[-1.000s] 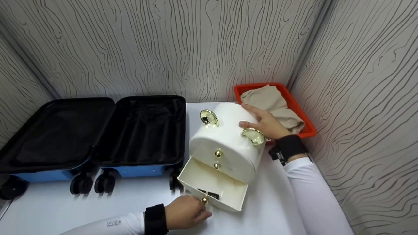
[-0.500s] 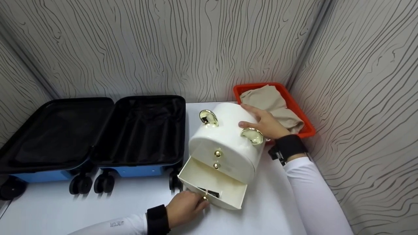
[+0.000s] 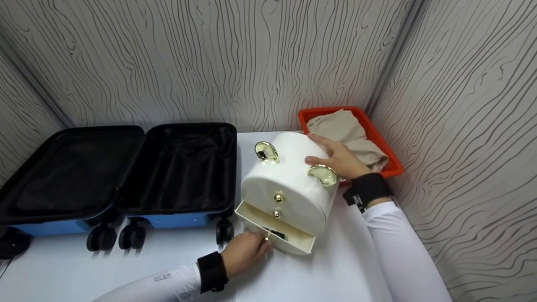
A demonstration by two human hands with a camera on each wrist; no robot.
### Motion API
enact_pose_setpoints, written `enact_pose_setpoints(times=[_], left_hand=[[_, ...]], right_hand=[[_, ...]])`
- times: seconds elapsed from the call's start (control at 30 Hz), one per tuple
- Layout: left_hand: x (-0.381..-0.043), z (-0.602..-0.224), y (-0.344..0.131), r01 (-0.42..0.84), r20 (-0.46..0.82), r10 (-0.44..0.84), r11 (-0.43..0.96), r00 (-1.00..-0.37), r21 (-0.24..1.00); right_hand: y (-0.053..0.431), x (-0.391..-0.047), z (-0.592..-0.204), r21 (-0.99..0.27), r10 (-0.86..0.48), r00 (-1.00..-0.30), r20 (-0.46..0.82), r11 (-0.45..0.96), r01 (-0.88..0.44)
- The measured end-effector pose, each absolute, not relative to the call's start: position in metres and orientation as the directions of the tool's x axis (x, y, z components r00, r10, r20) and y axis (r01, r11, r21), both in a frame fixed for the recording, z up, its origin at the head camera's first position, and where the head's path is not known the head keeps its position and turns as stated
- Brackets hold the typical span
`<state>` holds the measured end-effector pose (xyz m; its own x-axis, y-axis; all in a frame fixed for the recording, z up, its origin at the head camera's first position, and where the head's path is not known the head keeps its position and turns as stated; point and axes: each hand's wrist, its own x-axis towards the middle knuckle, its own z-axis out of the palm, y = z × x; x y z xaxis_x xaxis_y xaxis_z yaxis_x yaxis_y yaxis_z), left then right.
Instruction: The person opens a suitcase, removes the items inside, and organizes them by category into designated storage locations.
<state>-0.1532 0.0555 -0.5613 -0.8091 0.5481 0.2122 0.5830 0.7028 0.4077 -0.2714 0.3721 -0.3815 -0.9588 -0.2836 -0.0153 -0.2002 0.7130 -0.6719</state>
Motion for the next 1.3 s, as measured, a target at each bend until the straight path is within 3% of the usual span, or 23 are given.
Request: enact_pose_setpoints(times=[0.33,0.83,1.0,1.13,1.3], left_hand=[[-0.165,-0.556,0.07,0.518,0.17,0.498,0.735,-0.851,0.437],[-0.178,-0.554,0.081,0.524,0.169,0.505,0.733,-0.847,0.433],[-0.182,-0.558,0.076,0.566,0.245,0.513,0.704,-0.823,0.428],[-0.178,-0.539,0.066,0.613,0.279,0.546,0.711,-0.79,0.344],[-0.174,-0.505,0.053,0.698,0.44,0.566,0.678,-0.697,0.232]], right_hand=[[0.371,-0.269,-0.382,-0.683,-0.29,-0.957,0.002,0.699,-0.213],[0.369,-0.27,-0.381,-0.673,-0.303,-0.953,0.007,0.704,-0.229],[0.367,-0.27,-0.38,-0.672,-0.307,-0.952,0.023,0.7,-0.242],[0.365,-0.266,-0.384,-0.674,-0.31,-0.95,0.04,0.694,-0.255],[0.364,-0.256,-0.39,-0.703,-0.271,-0.954,0.124,0.655,-0.278]])
